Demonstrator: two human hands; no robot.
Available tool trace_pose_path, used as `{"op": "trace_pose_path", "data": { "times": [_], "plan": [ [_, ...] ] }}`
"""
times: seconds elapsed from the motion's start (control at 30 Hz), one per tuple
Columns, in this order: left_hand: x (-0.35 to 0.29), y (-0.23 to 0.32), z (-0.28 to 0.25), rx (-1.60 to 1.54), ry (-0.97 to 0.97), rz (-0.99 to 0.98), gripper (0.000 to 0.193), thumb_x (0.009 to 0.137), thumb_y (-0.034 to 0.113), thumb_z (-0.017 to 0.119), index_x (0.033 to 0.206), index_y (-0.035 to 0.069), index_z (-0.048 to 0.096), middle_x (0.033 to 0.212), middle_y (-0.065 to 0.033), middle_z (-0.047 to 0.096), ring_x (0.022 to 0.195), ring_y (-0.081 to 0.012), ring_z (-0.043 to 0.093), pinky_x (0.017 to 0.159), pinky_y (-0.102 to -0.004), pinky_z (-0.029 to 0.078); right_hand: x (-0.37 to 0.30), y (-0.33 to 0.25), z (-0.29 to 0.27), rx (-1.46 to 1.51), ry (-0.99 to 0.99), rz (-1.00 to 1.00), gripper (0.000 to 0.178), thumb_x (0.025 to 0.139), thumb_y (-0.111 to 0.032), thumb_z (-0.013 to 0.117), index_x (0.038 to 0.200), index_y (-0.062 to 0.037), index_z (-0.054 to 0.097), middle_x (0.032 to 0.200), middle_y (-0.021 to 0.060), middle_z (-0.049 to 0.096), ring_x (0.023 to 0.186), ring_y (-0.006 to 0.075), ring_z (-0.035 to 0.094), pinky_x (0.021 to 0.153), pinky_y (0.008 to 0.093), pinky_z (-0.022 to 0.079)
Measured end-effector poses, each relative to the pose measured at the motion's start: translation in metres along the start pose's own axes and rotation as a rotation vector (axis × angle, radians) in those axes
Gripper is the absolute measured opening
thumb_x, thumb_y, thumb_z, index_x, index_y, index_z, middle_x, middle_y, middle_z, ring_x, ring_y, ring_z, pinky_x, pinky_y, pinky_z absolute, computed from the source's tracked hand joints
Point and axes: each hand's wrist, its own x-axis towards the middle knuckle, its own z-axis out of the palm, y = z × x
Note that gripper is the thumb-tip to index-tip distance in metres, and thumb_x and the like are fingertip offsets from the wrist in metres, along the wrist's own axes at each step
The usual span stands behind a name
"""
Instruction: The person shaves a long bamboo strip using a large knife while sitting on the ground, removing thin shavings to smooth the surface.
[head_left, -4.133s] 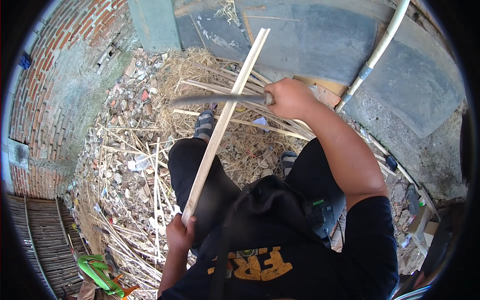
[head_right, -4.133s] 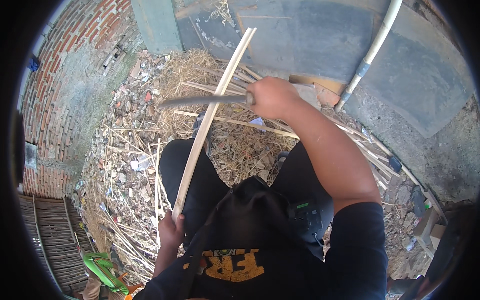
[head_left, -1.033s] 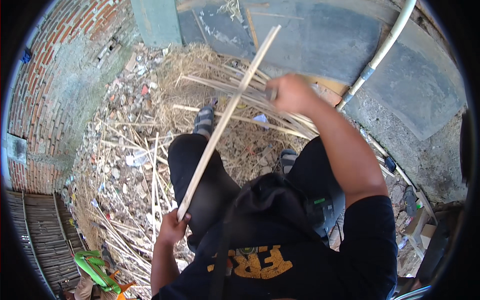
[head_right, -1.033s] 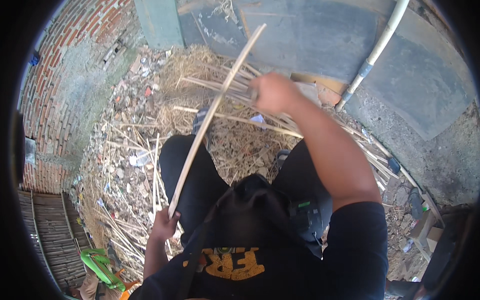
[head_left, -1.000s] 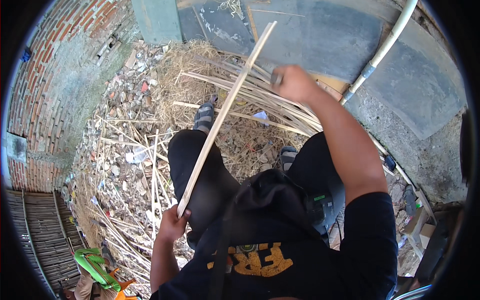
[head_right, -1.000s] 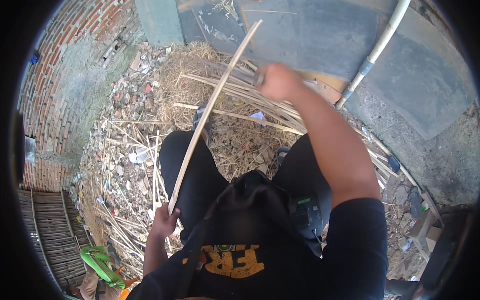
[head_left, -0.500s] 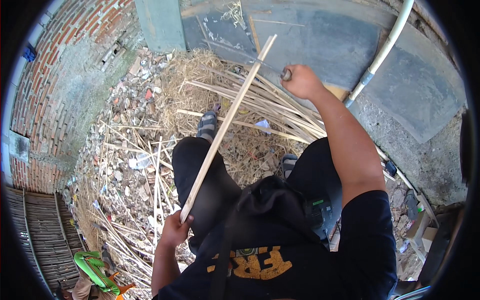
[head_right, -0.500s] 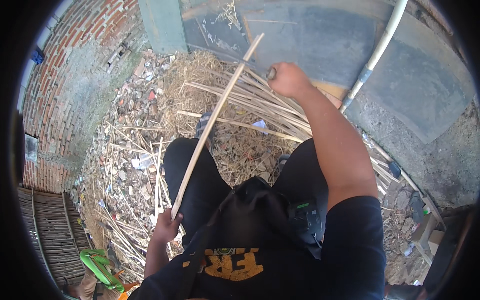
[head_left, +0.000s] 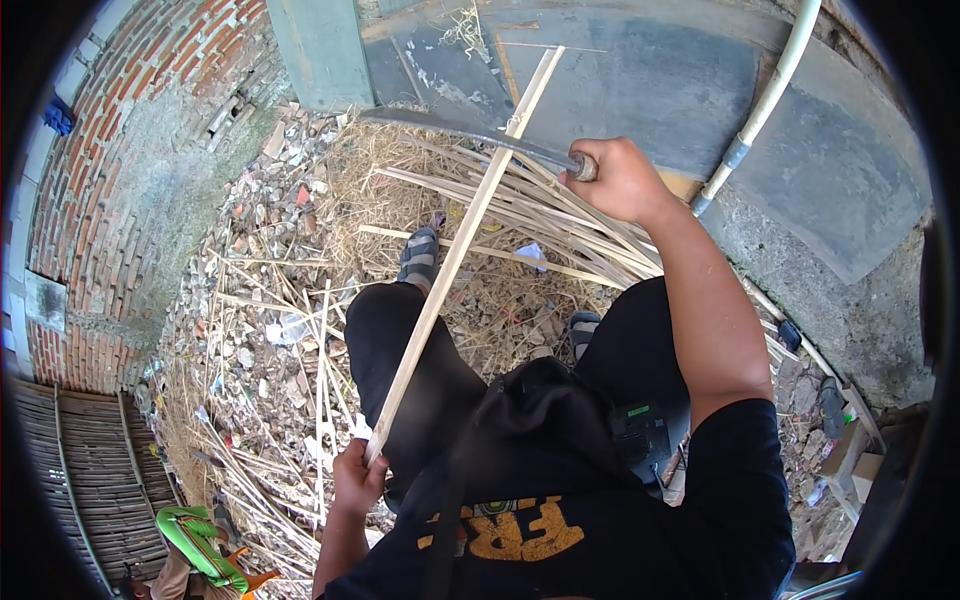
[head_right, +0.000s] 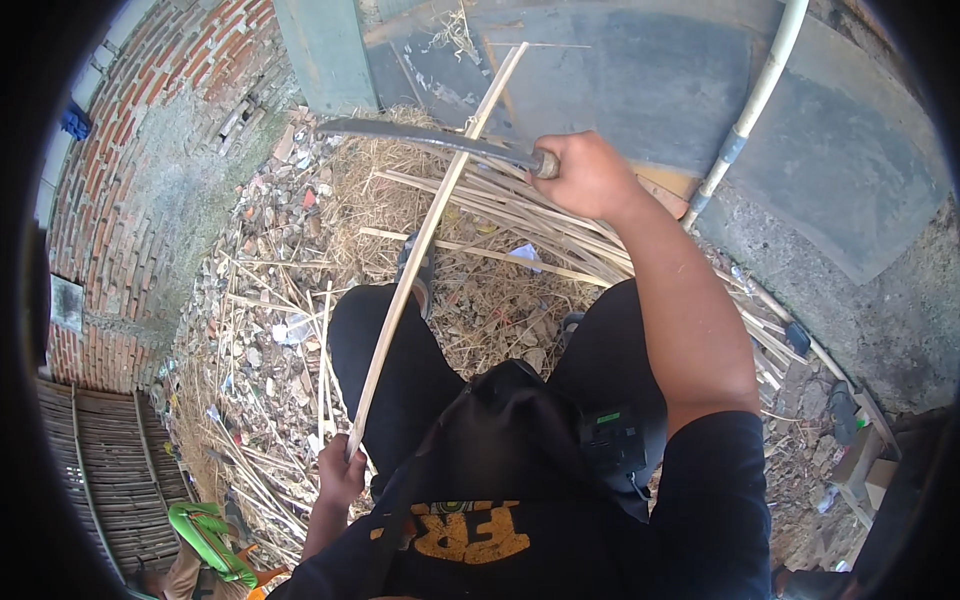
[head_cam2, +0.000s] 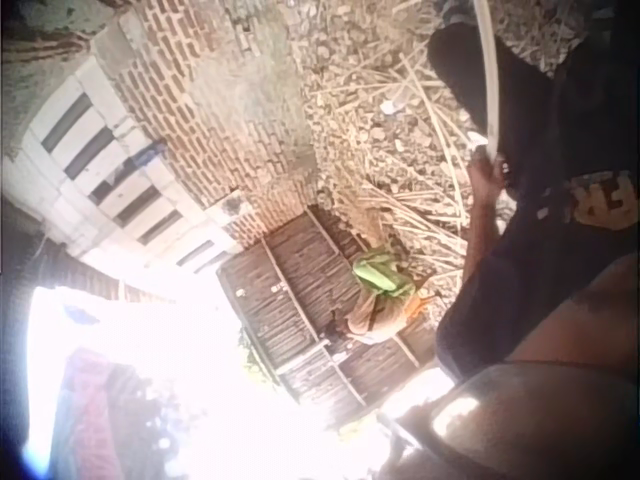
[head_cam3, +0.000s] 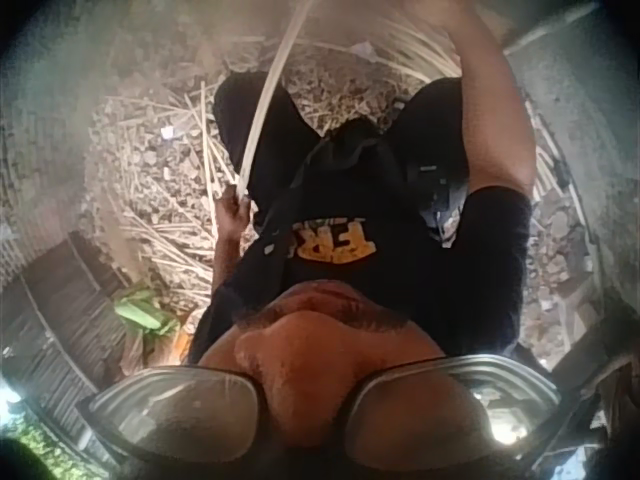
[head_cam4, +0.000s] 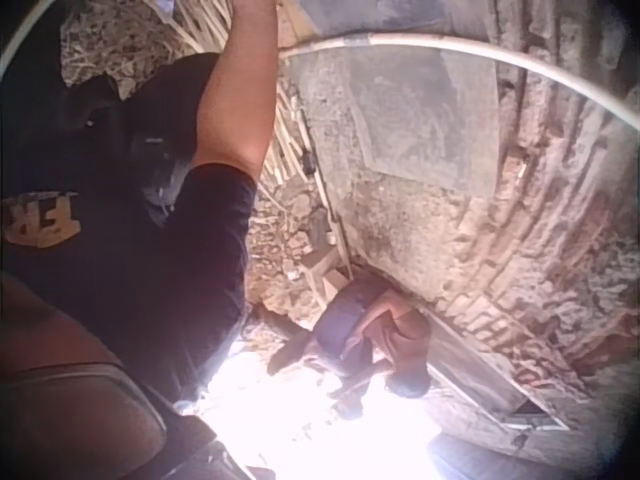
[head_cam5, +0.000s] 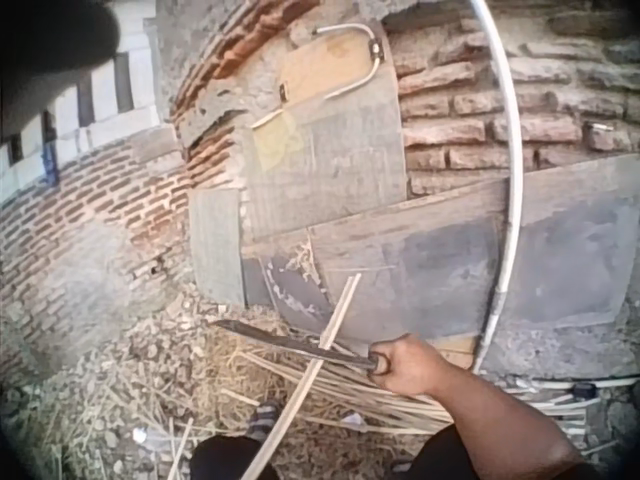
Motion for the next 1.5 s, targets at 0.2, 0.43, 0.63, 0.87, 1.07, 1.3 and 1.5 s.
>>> {"op": "trace_pose_path", "data": {
  "times": [0.2,0.43,0.63,0.87,1.07,1.3,1.5],
  "plan": [
    [-0.015,-0.005,0.008,0.138,-0.013,0.034,0.046,0.094,0.045,0.064,0.088,0.001,0.055,0.065,-0.0181,0.058,0.059,-0.0402,0.060,0.053,-0.0423,0.044,-0.001,-0.001,0.002,-0.092,-0.119,-0.038,0.032,0.082,-0.029,0.073,0.106,-0.0095,0.072,0.090,0.0177,0.071,0.089,0.0362,0.068,0.080,0.0446,0.054],
    [-0.007,0.029,0.008,0.142,-0.012,-0.020,0.039,0.097,0.036,0.058,0.088,-0.001,0.054,0.066,-0.0244,0.057,0.061,-0.0464,0.059,0.054,-0.0491,0.043,-0.002,-0.002,0.006,-0.159,-0.231,-0.041,0.026,0.081,-0.028,0.072,0.102,-0.0120,0.073,0.091,0.0157,0.071,0.091,0.0353,0.068,0.081,0.0454,0.054],
    [0.000,0.010,0.023,0.335,0.098,0.005,0.041,0.097,0.038,0.059,0.079,0.002,0.049,0.058,-0.0210,0.053,0.055,-0.0447,0.058,0.051,-0.0489,0.043,0.011,0.005,0.011,-0.151,-0.230,0.020,0.025,0.079,-0.025,0.071,0.100,-0.0121,0.073,0.091,0.0155,0.071,0.091,0.0347,0.068,0.082,0.0448,0.054],
    [-0.005,0.008,0.021,0.357,0.100,0.052,0.047,0.096,0.043,0.059,0.074,0.003,0.046,0.055,-0.0206,0.051,0.054,-0.0455,0.056,0.049,-0.0492,0.042,-0.001,-0.027,0.006,-0.233,-0.322,-0.031,0.035,0.079,-0.019,0.066,0.112,-0.0096,0.072,0.101,0.0186,0.072,0.096,0.0360,0.068,0.087,0.0446,0.054],
    [0.002,0.004,0.020,0.370,0.098,0.045,0.044,0.095,0.041,0.061,0.078,0.002,0.048,0.056,-0.0218,0.053,0.054,-0.0461,0.057,0.049,-0.0508,0.043,0.032,0.032,0.011,-0.120,-0.045,0.174,0.027,0.079,-0.020,0.065,0.102,-0.0084,0.073,0.097,0.0180,0.072,0.092,0.0359,0.069,0.084,0.0450,0.055],
    [0.001,0.010,0.012,0.400,0.064,0.027,0.045,0.095,0.042,0.062,0.076,0.004,0.046,0.057,-0.0211,0.053,0.055,-0.0465,0.057,0.049,-0.0503,0.043,0.003,0.000,0.015,-0.220,-0.137,-0.104,0.026,0.079,-0.023,0.071,0.097,-0.0037,0.071,0.081,0.0201,0.070,0.078,0.0361,0.068,0.075,0.0443,0.054],
    [0.008,0.006,0.015,0.346,0.076,0.078,0.046,0.095,0.041,0.062,0.073,0.004,0.046,0.056,-0.0210,0.051,0.055,-0.0462,0.057,0.048,-0.0485,0.042,0.018,0.027,0.011,-0.038,-0.089,0.085,0.026,0.080,-0.022,0.069,0.100,-0.0047,0.071,0.086,0.0189,0.071,0.082,0.0358,0.068,0.078,0.0441,0.054]
  ]
}}
